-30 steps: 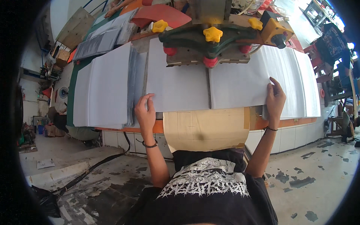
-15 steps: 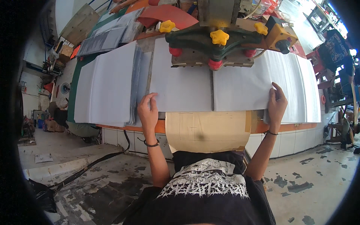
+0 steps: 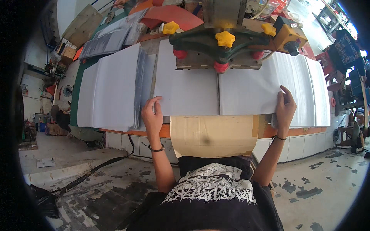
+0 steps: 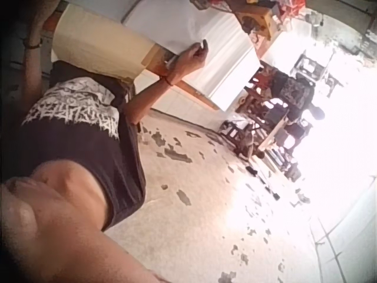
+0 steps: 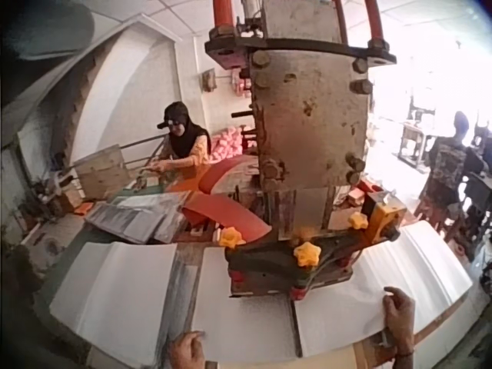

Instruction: The person folds large silver sheets under a specialized press, alignment being assisted by a slotted guide. They repeatedly position the sheets, engage the press by hand, and then fold and stack the finished material.

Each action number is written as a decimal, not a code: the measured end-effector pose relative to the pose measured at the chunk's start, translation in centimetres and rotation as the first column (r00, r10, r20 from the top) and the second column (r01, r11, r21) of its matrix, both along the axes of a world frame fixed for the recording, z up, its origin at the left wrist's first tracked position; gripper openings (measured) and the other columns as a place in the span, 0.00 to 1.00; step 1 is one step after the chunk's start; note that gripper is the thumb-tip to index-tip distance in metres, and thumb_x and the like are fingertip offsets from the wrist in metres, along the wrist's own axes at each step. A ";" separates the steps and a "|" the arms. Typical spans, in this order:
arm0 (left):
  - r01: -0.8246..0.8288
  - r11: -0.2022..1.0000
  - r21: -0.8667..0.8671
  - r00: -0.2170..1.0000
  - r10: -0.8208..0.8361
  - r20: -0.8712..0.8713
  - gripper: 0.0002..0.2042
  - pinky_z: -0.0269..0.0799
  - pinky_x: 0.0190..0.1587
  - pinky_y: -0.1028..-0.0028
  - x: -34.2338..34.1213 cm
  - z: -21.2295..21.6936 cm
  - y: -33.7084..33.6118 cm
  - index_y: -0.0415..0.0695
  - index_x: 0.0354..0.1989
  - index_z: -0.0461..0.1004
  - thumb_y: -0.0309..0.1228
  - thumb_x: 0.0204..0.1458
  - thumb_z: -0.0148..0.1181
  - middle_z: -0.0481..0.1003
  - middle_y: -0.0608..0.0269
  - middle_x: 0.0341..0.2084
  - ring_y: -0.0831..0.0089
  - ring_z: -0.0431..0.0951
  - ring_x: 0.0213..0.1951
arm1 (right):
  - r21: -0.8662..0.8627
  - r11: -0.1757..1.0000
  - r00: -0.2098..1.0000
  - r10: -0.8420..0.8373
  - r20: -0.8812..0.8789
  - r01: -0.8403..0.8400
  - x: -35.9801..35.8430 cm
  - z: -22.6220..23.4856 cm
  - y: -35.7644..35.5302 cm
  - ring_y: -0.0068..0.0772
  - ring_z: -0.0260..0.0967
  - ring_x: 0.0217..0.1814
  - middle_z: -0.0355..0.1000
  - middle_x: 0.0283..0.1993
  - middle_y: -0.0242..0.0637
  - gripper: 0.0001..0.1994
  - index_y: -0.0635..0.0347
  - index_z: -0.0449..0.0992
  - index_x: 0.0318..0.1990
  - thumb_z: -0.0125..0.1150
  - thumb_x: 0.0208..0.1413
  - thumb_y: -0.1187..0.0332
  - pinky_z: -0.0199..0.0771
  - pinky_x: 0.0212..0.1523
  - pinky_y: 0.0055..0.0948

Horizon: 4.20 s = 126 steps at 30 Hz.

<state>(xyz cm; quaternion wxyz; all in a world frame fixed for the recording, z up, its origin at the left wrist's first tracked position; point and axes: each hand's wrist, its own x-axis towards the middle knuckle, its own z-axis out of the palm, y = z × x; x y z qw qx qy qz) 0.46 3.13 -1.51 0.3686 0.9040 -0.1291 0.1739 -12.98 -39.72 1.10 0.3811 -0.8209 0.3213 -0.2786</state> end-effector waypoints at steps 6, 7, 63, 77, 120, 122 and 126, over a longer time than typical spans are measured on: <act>0.014 1.000 -0.010 1.000 -0.014 -0.001 0.09 0.68 0.44 0.61 0.1 0.0 0.0 0.43 0.42 0.79 0.22 0.58 0.54 0.80 0.57 0.36 0.54 0.78 0.38 | 0.003 1.000 1.000 -0.001 0.004 0.001 -0.1 0.0 0.0 0.27 0.76 0.41 0.81 0.40 0.46 0.15 0.63 0.79 0.54 0.56 0.64 0.70 0.74 0.46 0.28; 0.018 1.000 -0.019 1.000 -0.018 0.012 0.09 0.68 0.44 0.61 0.0 -0.2 0.0 0.43 0.42 0.79 0.22 0.58 0.54 0.80 0.57 0.36 0.54 0.78 0.38 | -0.013 1.000 1.000 0.000 0.009 0.000 -0.1 -0.1 0.0 0.27 0.76 0.41 0.81 0.40 0.45 0.15 0.63 0.79 0.54 0.56 0.64 0.70 0.74 0.46 0.28; -0.017 0.996 0.088 0.998 0.012 0.056 0.09 0.67 0.50 0.56 -0.6 0.3 0.1 0.41 0.46 0.76 0.25 0.58 0.55 0.76 0.51 0.38 0.49 0.74 0.44 | -0.375 0.927 0.999 -0.013 -0.037 -0.002 -2.2 0.1 4.3 0.43 0.72 0.35 0.78 0.33 0.42 0.08 0.57 0.81 0.43 0.60 0.62 0.67 0.70 0.44 0.39; -0.041 0.992 0.118 0.999 0.041 0.006 0.10 0.67 0.48 0.57 -0.5 0.7 -0.4 0.41 0.44 0.77 0.23 0.59 0.50 0.77 0.53 0.37 0.52 0.74 0.43 | -0.402 0.915 0.999 -0.020 -0.025 0.008 -1.9 0.2 4.1 0.39 0.70 0.31 0.77 0.30 0.40 0.06 0.59 0.81 0.41 0.61 0.61 0.69 0.68 0.40 0.36; 0.002 0.997 0.073 1.000 -0.002 0.002 0.09 0.66 0.49 0.56 -0.1 0.6 -0.2 0.44 0.43 0.78 0.25 0.55 0.56 0.75 0.53 0.35 0.51 0.73 0.41 | -0.438 0.899 0.998 -0.042 -0.038 0.021 -2.0 0.1 4.3 0.40 0.69 0.32 0.76 0.30 0.41 0.06 0.60 0.81 0.39 0.61 0.61 0.69 0.68 0.40 0.37; 0.001 0.997 0.076 1.000 -0.002 0.009 0.09 0.66 0.49 0.56 -0.1 0.5 -0.1 0.44 0.43 0.78 0.25 0.55 0.56 0.75 0.53 0.35 0.51 0.73 0.41 | -0.442 0.897 0.999 -0.032 -0.021 0.020 -1.8 0.3 4.5 0.40 0.69 0.32 0.77 0.30 0.40 0.06 0.60 0.81 0.40 0.61 0.61 0.69 0.68 0.40 0.37; -0.010 0.996 0.091 1.000 0.009 0.011 0.09 0.67 0.48 0.55 -0.1 0.4 0.0 0.43 0.43 0.79 0.25 0.54 0.56 0.75 0.53 0.35 0.51 0.73 0.41 | -0.440 0.898 0.999 -0.024 -0.027 0.010 -1.9 0.2 4.5 0.39 0.69 0.31 0.77 0.30 0.40 0.06 0.60 0.81 0.40 0.62 0.60 0.69 0.68 0.40 0.36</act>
